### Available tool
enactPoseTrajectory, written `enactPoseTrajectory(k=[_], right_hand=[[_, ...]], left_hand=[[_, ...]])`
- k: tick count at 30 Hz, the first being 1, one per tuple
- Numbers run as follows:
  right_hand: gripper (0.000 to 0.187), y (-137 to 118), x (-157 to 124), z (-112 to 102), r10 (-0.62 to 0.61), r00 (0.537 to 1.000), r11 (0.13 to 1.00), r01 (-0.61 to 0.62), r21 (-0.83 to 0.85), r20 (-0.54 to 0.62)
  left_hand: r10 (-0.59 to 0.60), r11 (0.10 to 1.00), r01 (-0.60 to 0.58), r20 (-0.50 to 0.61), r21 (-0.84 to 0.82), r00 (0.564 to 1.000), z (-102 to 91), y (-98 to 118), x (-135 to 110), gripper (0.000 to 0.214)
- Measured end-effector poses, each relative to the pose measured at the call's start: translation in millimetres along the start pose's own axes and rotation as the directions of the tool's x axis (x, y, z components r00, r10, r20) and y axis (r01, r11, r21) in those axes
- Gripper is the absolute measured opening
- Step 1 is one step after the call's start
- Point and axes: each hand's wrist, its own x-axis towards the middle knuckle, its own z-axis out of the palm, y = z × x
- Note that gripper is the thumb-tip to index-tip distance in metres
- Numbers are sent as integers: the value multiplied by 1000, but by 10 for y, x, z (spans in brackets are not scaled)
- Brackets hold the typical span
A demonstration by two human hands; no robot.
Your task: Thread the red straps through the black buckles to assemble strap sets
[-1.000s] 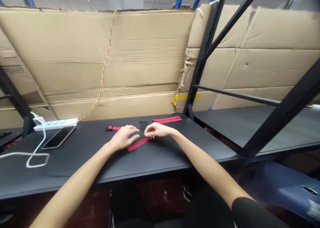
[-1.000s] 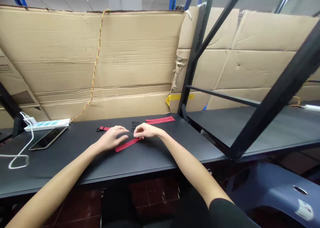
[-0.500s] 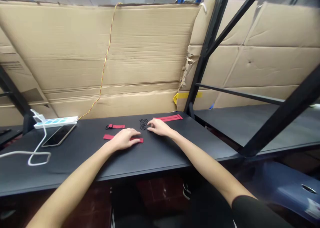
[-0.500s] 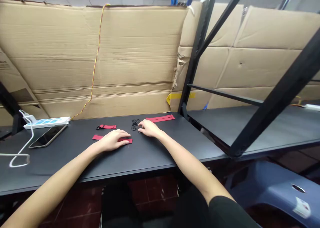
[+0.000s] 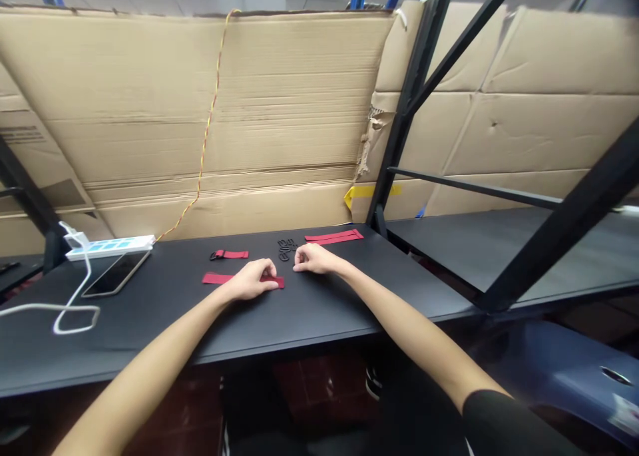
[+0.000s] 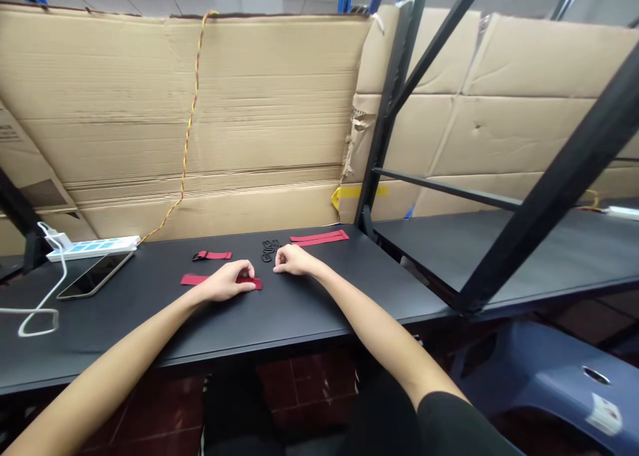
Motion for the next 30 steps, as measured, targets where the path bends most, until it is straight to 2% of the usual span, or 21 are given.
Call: enactPoseTrajectory(k=[4, 6, 9, 12, 15, 20, 23, 26, 30], right_hand=[[30, -57, 2, 38, -9, 1000, 998, 9, 63, 1], [28, -93, -8, 46, -34, 999, 997, 33, 76, 19], [26, -157, -37, 52, -94, 996, 965, 88, 248, 12], [33, -224, -72, 69, -126, 992, 819, 86, 567, 32], [39, -271, -91, 102, -112, 992, 655, 34, 755, 53], [38, -272, -75, 169, -30, 998, 551, -27, 834, 52], [38, -252, -61, 208, -43, 995, 519, -52, 853, 87], [37, -239, -47, 245, -64, 992, 493, -62, 868, 107], [37, -243, -36, 266, -40, 996, 472, -47, 880, 75]], left_hand=[[5, 998, -4, 16, -56, 1000, -9, 30, -7, 20], [11, 999, -10, 5, -53, 1000, -18, 43, -5, 19], [-18, 996, 13, -59, -85, 998, -24, 31, 15, 24], [-56, 979, 32, -116, -199, 992, -23, -7, 41, 27], [-69, 944, 31, -105, -329, 992, -25, -24, 55, 30], [-24, 894, -16, -83, -448, 996, -37, 18, 49, 28], [-5, 878, -31, -74, -477, 997, -25, 37, 47, 26], [-19, 850, -44, -115, -525, 993, 3, 40, 52, 25], [-41, 793, -73, -173, -604, 984, 21, 67, 50, 33]])
